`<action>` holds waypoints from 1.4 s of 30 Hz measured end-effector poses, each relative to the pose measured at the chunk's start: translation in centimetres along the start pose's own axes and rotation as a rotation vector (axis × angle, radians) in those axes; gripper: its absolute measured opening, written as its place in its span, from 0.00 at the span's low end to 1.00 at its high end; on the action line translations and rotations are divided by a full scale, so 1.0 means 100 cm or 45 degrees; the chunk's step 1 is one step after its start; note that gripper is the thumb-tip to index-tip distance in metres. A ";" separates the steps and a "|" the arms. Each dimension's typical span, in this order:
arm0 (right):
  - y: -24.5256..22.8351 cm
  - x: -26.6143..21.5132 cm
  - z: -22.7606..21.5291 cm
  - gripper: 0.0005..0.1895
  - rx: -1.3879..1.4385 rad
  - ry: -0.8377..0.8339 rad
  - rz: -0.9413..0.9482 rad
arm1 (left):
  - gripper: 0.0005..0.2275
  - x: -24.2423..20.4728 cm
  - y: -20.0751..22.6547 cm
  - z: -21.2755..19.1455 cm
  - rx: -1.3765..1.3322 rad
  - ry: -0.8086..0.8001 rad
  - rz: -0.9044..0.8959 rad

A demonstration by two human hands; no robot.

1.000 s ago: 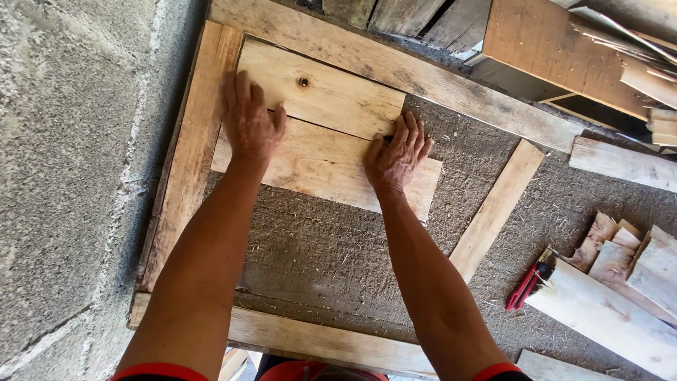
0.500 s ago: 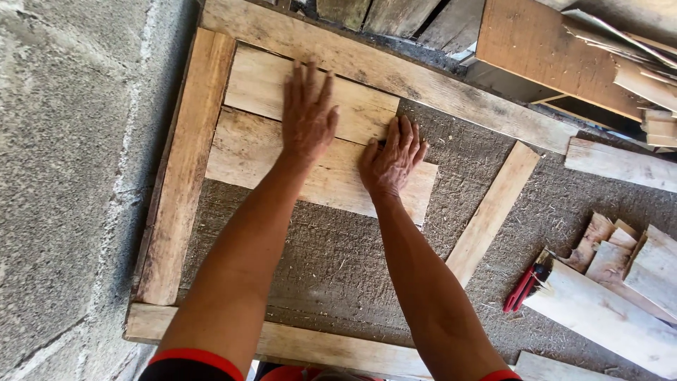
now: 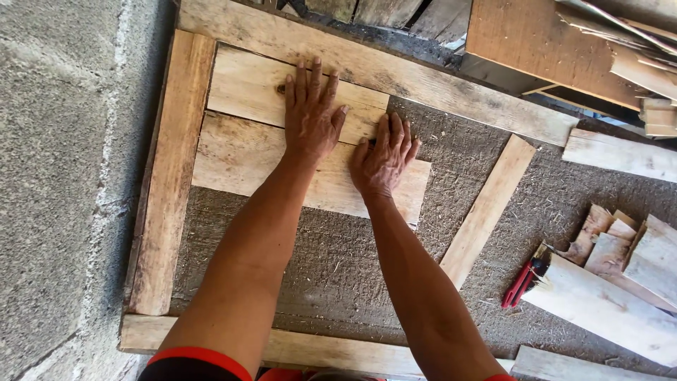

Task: Arranging and cutting thin wooden planks to fit within a larger wooden frame.

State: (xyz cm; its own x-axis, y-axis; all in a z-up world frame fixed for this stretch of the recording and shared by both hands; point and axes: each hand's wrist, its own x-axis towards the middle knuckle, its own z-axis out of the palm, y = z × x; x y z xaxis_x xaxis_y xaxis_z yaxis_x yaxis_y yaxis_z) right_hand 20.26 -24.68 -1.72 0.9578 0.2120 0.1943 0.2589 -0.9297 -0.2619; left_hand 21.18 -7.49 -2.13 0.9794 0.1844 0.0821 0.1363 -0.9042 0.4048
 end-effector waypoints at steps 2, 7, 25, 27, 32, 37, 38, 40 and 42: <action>-0.002 0.000 -0.001 0.32 -0.002 -0.009 0.007 | 0.32 0.002 -0.001 -0.001 0.003 -0.023 -0.007; 0.001 0.002 0.001 0.33 -0.045 -0.037 0.005 | 0.32 0.004 0.001 -0.003 0.032 -0.093 -0.032; 0.000 -0.001 -0.001 0.32 0.007 -0.007 -0.019 | 0.36 -0.045 -0.100 0.020 0.243 0.608 -0.048; 0.001 0.000 0.000 0.32 -0.008 -0.021 -0.014 | 0.41 -0.048 -0.099 -0.034 0.133 0.120 -0.531; 0.004 0.000 0.004 0.31 -0.008 0.005 -0.019 | 0.38 -0.066 -0.120 -0.040 0.210 0.167 -0.358; 0.007 -0.001 0.006 0.31 -0.011 0.015 -0.040 | 0.37 -0.072 -0.120 -0.042 0.177 0.226 -0.287; 0.005 0.000 0.004 0.31 -0.010 0.012 -0.028 | 0.36 -0.072 -0.120 -0.043 0.126 0.234 -0.291; 0.004 0.000 0.004 0.31 -0.009 0.008 -0.018 | 0.36 -0.071 -0.130 -0.038 0.074 0.243 -0.297; 0.005 -0.001 0.004 0.31 -0.014 0.017 -0.038 | 0.26 -0.068 -0.150 -0.024 0.011 0.465 -0.366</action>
State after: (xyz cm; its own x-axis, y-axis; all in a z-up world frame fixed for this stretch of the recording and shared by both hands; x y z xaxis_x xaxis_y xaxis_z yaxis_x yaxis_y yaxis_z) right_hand 20.36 -24.99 -2.27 0.9478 0.2360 0.2146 0.2862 -0.9263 -0.2452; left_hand 12.14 5.78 -6.56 0.7853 0.5504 0.2835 0.3973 -0.7992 0.4510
